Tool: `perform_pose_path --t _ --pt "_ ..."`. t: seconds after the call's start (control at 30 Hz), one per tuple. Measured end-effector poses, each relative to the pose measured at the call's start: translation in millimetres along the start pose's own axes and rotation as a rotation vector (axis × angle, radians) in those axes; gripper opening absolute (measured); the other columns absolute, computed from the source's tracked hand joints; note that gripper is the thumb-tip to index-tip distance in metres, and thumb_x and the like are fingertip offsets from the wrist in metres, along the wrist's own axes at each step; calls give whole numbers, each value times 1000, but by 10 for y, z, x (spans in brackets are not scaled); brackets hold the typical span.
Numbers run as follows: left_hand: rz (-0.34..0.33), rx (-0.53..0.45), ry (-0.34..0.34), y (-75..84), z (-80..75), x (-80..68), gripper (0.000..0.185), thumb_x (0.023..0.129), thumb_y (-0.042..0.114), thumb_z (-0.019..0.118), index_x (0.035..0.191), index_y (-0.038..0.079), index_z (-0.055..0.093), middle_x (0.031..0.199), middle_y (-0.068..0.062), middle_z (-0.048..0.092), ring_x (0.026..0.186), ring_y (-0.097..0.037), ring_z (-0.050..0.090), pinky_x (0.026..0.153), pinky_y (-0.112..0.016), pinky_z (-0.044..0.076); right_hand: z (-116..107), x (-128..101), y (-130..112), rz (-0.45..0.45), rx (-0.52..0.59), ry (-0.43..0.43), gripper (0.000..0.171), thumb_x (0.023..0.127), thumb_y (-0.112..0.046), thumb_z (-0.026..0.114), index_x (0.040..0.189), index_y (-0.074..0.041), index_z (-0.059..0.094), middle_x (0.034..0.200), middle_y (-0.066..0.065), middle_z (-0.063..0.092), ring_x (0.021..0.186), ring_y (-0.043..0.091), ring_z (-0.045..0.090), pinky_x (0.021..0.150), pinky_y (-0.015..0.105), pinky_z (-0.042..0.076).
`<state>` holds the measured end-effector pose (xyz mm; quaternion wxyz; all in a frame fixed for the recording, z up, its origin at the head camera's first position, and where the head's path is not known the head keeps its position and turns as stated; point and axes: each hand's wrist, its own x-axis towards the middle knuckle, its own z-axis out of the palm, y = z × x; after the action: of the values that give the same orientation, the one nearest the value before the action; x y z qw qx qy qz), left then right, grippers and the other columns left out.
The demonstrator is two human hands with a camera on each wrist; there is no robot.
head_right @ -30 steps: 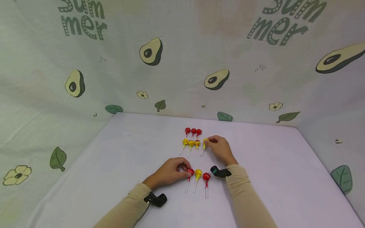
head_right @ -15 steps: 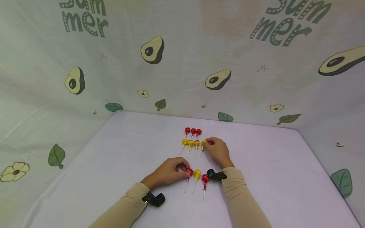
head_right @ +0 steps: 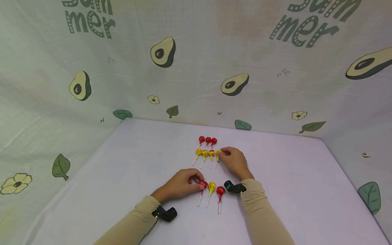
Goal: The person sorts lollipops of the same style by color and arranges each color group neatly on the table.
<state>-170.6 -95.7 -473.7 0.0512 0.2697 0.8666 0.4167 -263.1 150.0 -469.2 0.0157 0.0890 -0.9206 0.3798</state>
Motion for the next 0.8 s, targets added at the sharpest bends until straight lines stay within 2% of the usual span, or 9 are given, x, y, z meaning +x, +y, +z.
perform_pose_path --t 0.23,0.47,0.8 --pt "5 -4 2 -2 -1 5 16 89 31 78 100 25 68 89 17 62 83 -1 58 72 -21 48 -36 -4 3 -16 1 -14 39 96 -32 66 124 -4 69 103 9 69 95 24 61 82 41 47" --pt "-3 -1 3 20 5 -5 15 89 30 78 100 25 68 89 17 62 82 -1 57 72 -21 48 -46 -16 4 -18 10 -28 40 96 -34 66 123 -5 69 105 8 69 96 25 61 83 43 47" --pt "-5 4 6 5 3 -16 15 89 30 78 100 25 68 89 17 62 82 0 57 72 -21 48 -65 -40 74 -23 59 -50 41 100 -36 60 127 -5 66 118 12 68 108 29 61 90 46 50"
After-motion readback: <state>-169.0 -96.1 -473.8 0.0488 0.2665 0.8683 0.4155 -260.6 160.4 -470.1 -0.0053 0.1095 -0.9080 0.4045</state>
